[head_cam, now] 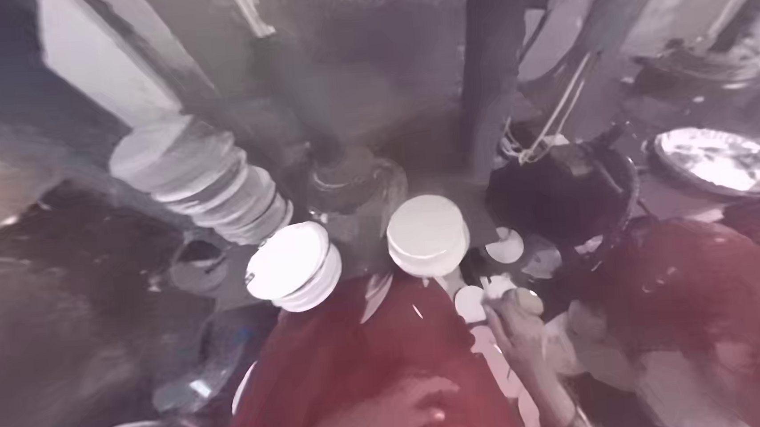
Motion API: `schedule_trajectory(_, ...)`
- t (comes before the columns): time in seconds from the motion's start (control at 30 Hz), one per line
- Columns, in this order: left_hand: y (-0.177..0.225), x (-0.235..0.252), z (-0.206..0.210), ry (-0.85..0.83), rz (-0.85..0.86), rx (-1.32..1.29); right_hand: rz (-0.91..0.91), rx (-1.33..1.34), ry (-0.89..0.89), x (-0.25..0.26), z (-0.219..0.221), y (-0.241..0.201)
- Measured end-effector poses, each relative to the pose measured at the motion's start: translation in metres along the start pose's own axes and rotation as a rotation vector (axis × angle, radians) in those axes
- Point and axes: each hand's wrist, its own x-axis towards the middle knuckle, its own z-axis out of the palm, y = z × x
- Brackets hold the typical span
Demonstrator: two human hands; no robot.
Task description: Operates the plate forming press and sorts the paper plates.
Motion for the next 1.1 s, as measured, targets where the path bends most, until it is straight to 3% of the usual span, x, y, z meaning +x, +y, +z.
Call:
schedule_trajectory(0.07, -0.001, -0.028, -0.006, 0.090, -0.040, -0.028, -0.064, -0.047, -0.049, 0.061, 0.024, -0.023)
schedule_trajectory(0.17, -0.018, -0.060, -0.011, 0.275, 0.008, -0.007, 0.235, -0.233, -0.435, 0.143, 0.055, -0.026)
schedule_trajectory(0.27, -0.028, -0.082, -0.017, 0.440, 0.082, -0.031, 0.449, -0.426, -0.713, 0.182, 0.084, -0.005)
schedule_trajectory(0.33, -0.039, -0.092, -0.024, 0.502, 0.142, -0.100, 0.499, -0.410, -0.684, 0.191, 0.084, -0.012)
schedule_trajectory(0.43, -0.057, -0.091, -0.035, 0.605, 0.239, -0.360, 0.433, -0.116, -0.306, 0.183, 0.070, -0.034)
schedule_trajectory(0.53, -0.061, -0.079, -0.048, 0.660, 0.268, -0.707, 0.034, 0.126, -0.090, 0.143, 0.056, -0.082)
schedule_trajectory(0.63, -0.057, -0.071, -0.051, 0.719, 0.343, -0.979, -0.549, 0.206, -0.100, 0.087, 0.061, -0.117)
schedule_trajectory(0.7, -0.052, -0.072, -0.045, 0.869, 0.316, -1.085, -0.791, 0.225, -0.334, 0.065, 0.059, -0.129)
schedule_trajectory(0.73, -0.050, -0.073, -0.045, 0.945, 0.283, -1.098, -0.795, 0.237, -0.451, 0.059, 0.057, -0.133)
schedule_trajectory(0.8, -0.058, -0.081, -0.045, 0.976, 0.205, -1.027, -0.626, 0.295, -0.543, 0.054, 0.053, -0.138)
schedule_trajectory(0.87, -0.064, -0.100, -0.044, 0.898, 0.135, -0.954, -0.382, 0.291, -0.528, 0.054, 0.049, -0.147)
schedule_trajectory(0.93, -0.075, -0.121, -0.042, 0.738, 0.170, -0.857, -0.246, 0.290, -0.561, 0.056, 0.053, -0.157)
schedule_trajectory(1.0, -0.083, -0.139, -0.040, 0.589, 0.216, -0.775, -0.203, 0.255, -0.571, 0.045, 0.061, -0.171)
schedule_trajectory(1.1, -0.088, -0.156, -0.032, 0.581, 0.240, -0.687, -0.253, 0.200, -0.549, 0.026, 0.067, -0.188)
